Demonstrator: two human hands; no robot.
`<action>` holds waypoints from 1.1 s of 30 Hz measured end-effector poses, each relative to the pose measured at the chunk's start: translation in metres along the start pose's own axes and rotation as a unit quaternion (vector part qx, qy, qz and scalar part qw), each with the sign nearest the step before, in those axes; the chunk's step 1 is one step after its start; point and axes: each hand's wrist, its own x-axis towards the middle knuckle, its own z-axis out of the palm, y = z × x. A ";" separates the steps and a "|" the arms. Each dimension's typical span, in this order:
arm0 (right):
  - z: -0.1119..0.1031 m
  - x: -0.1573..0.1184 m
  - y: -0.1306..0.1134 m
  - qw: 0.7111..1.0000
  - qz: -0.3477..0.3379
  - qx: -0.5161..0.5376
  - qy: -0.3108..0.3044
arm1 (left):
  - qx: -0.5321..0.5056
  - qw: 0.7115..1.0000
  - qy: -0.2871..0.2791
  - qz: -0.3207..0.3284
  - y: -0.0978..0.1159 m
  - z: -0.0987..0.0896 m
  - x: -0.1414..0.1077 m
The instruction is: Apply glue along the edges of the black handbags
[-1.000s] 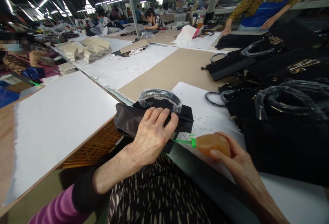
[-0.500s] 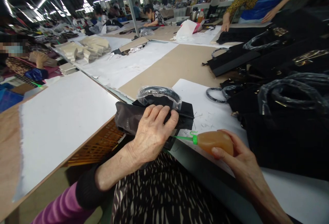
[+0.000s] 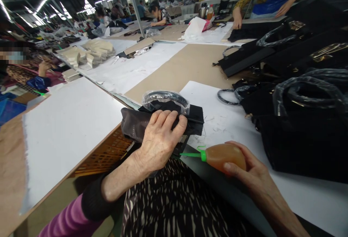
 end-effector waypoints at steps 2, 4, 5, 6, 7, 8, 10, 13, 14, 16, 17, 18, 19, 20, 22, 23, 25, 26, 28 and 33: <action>-0.001 0.001 0.001 0.998 0.034 0.054 -0.017 | 0.000 1.000 0.005 0.003 0.000 0.000 -0.001; -0.001 0.002 0.002 0.993 0.056 0.097 -0.032 | 0.001 1.000 0.006 0.005 0.000 0.000 -0.001; 0.000 0.002 0.002 0.992 0.059 0.102 -0.038 | 0.001 1.000 0.006 0.004 0.000 0.000 -0.001; 0.000 0.002 0.001 0.992 0.059 0.104 -0.044 | 0.002 1.000 0.006 0.004 0.000 0.000 -0.001; 0.000 0.002 0.001 0.992 0.057 0.104 -0.048 | 0.002 1.000 0.004 0.004 0.000 0.000 -0.001; 0.001 0.002 0.001 0.992 0.056 0.103 -0.052 | 0.002 1.000 0.003 0.004 0.000 -0.001 -0.001; 0.001 0.002 0.001 0.991 0.059 0.104 -0.053 | 0.001 1.000 0.001 0.005 0.000 -0.001 -0.001; 0.001 0.002 0.002 0.989 0.071 0.111 -0.061 | 0.000 1.000 0.001 0.006 0.000 -0.001 -0.001; 0.000 0.001 0.002 0.989 0.075 0.111 -0.069 | 0.001 1.000 0.001 0.007 0.000 -0.001 -0.001; -0.001 0.001 0.002 0.988 0.080 0.104 -0.081 | 0.004 1.000 0.003 0.006 0.001 -0.001 -0.001; -0.002 0.000 0.001 0.988 0.083 0.097 -0.081 | 0.005 1.000 0.003 0.005 0.001 -0.001 -0.001; -0.002 0.000 0.000 0.989 0.086 0.091 -0.079 | 0.006 1.000 0.004 0.004 0.001 -0.001 -0.001; -0.002 -0.001 -0.001 0.990 0.089 0.084 -0.073 | 0.007 1.000 0.006 0.004 0.001 -0.001 -0.001; -0.002 -0.001 -0.002 0.990 0.093 0.080 -0.067 | 0.009 1.000 0.008 0.003 0.001 0.000 -0.001; -0.001 -0.002 -0.004 0.991 0.095 0.073 -0.053 | 0.012 1.000 0.012 0.002 0.001 0.000 0.000; 0.000 -0.002 -0.006 0.992 0.092 0.070 -0.044 | 0.012 1.000 0.012 0.003 0.001 0.000 0.000; 0.001 -0.003 -0.008 0.995 0.078 0.062 -0.017 | 0.011 1.000 0.008 0.004 0.001 -0.001 0.001; 0.001 -0.003 -0.009 0.996 0.069 0.057 -0.002 | 0.010 1.000 0.005 0.004 0.001 -0.001 0.002; 0.002 -0.002 -0.010 0.997 0.055 0.048 0.014 | 0.009 1.000 0.003 0.005 0.000 -0.002 0.002; 0.004 -0.002 -0.012 0.997 0.050 0.047 -0.025 | 0.012 1.000 0.016 0.007 0.000 -0.001 0.005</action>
